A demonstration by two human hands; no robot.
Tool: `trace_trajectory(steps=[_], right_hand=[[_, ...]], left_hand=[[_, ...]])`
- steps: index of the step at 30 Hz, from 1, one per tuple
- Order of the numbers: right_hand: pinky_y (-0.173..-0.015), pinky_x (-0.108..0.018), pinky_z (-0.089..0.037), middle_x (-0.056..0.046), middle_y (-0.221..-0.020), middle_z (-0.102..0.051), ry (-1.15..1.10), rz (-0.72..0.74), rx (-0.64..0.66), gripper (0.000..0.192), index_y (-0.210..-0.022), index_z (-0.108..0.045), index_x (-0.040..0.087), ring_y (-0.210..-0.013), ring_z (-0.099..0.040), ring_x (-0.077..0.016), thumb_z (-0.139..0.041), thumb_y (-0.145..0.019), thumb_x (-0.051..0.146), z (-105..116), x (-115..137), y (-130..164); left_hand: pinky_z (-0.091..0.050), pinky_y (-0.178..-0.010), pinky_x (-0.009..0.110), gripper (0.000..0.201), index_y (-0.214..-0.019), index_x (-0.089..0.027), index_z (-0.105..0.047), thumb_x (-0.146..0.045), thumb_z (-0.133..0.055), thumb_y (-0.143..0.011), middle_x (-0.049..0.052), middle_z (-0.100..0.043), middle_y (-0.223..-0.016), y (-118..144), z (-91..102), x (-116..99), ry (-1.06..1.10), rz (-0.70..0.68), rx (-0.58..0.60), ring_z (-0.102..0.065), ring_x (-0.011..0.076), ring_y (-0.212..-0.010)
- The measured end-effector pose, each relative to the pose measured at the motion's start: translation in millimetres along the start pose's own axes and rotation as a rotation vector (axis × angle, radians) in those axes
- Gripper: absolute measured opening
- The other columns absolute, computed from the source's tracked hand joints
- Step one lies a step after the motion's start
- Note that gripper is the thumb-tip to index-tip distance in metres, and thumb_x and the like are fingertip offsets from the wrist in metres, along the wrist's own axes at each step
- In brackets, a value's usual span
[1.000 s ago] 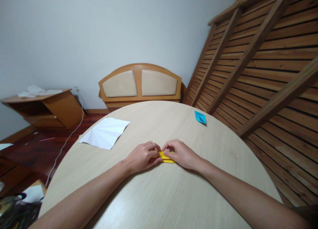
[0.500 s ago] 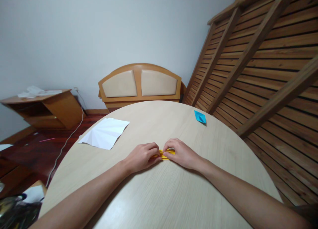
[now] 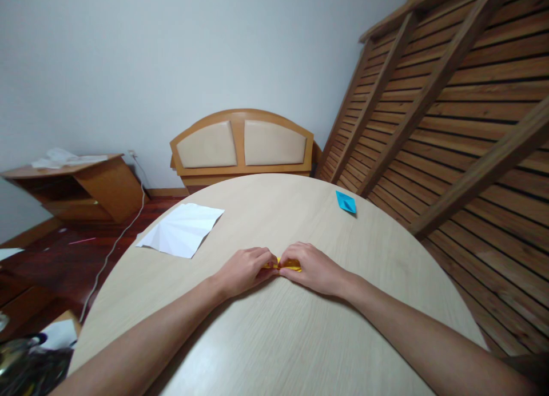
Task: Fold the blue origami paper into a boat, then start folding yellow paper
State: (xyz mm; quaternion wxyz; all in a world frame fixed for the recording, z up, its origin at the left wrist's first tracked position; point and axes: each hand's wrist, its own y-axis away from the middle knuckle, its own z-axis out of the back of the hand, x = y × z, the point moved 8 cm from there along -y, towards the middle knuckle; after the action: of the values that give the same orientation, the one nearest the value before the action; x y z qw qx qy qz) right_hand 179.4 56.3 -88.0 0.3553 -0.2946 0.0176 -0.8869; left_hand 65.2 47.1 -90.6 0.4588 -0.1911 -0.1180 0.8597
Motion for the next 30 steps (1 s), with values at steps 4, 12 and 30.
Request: trace_trajectory(steps=[4, 12, 30], right_hand=[[-0.082, -0.032, -0.044, -0.005, -0.091, -0.074, 0.035, -0.013, 0.017, 0.011, -0.091, -0.074, 0.020, -0.087, -0.065, -0.0189, -0.063, -0.090, 0.024, 0.9, 1.6, -0.7], [-0.081, -0.033, -0.043, -0.006, -0.094, -0.075, 0.120, -0.007, -0.006, 0.020, -0.097, -0.075, 0.021, -0.087, -0.066, -0.0198, -0.055, -0.096, 0.023, 3.4, 0.0, -2.3], [-0.077, -0.032, -0.041, -0.005, -0.091, -0.073, 0.250, 0.054, -0.019, 0.016, -0.095, -0.072, 0.020, -0.085, -0.064, -0.0188, -0.057, -0.096, 0.023, -4.0, 5.4, -4.3]], left_hand=[[-0.047, -0.067, 0.025, 0.011, -0.098, -0.019, -0.058, -0.028, -0.051, -0.099, 0.004, -0.068, -0.089, 0.4, -1.5, 1.8, -0.005, 0.011, 0.018, -0.064, 0.0152, -0.077], [-0.047, -0.069, 0.025, 0.008, -0.092, -0.019, -0.063, -0.016, -0.056, -0.090, 0.004, -0.067, -0.086, 1.7, -2.6, 9.9, -0.057, 0.071, 0.013, -0.062, 0.0169, -0.079], [-0.048, -0.067, 0.026, 0.017, -0.094, -0.020, -0.070, -0.021, -0.053, -0.095, 0.005, -0.068, -0.084, 1.6, -0.1, 9.8, -0.056, 0.071, 0.014, -0.062, 0.0168, -0.078]])
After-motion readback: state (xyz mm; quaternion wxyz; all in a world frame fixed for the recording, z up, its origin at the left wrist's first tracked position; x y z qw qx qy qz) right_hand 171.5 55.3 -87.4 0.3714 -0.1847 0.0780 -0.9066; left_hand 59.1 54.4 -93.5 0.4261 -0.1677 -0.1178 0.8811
